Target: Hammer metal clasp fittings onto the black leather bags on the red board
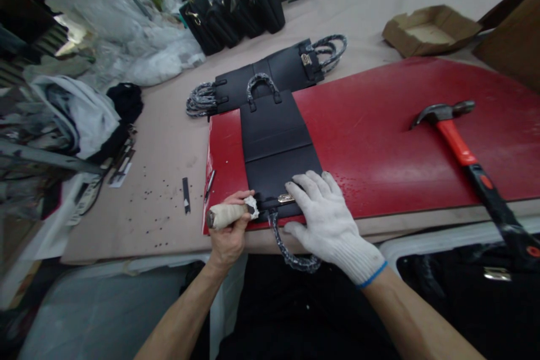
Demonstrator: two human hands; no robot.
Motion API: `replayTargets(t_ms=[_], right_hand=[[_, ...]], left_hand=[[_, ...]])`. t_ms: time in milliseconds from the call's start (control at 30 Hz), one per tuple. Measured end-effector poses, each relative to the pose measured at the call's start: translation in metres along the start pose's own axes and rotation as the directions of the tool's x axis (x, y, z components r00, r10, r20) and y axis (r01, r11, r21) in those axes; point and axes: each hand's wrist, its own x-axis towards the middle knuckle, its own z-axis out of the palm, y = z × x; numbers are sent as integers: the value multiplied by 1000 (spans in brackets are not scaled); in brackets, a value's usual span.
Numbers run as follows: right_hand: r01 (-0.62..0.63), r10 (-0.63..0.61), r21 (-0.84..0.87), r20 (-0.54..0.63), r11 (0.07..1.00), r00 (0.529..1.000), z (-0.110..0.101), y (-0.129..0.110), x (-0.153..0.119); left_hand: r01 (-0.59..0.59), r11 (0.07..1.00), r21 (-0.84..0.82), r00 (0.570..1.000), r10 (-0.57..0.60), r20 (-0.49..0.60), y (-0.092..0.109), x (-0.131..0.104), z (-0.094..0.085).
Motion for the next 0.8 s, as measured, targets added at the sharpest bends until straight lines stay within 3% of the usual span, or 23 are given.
replayTargets(t_ms=[300, 567, 800], right_hand=[[-4, 4, 1, -2, 1000, 1000, 0, 0, -1], [6, -5, 7, -11, 1000, 1000, 2, 2, -1], [-2, 2, -22, 13, 1000, 1000, 1, 1, 0]], left_hand=[[-60, 998, 8, 994, 59, 94, -3, 6, -3], [-17, 995, 97, 999, 20, -37, 3, -16, 5], [-12, 998, 69, 1000, 11, 16, 2, -7, 0]])
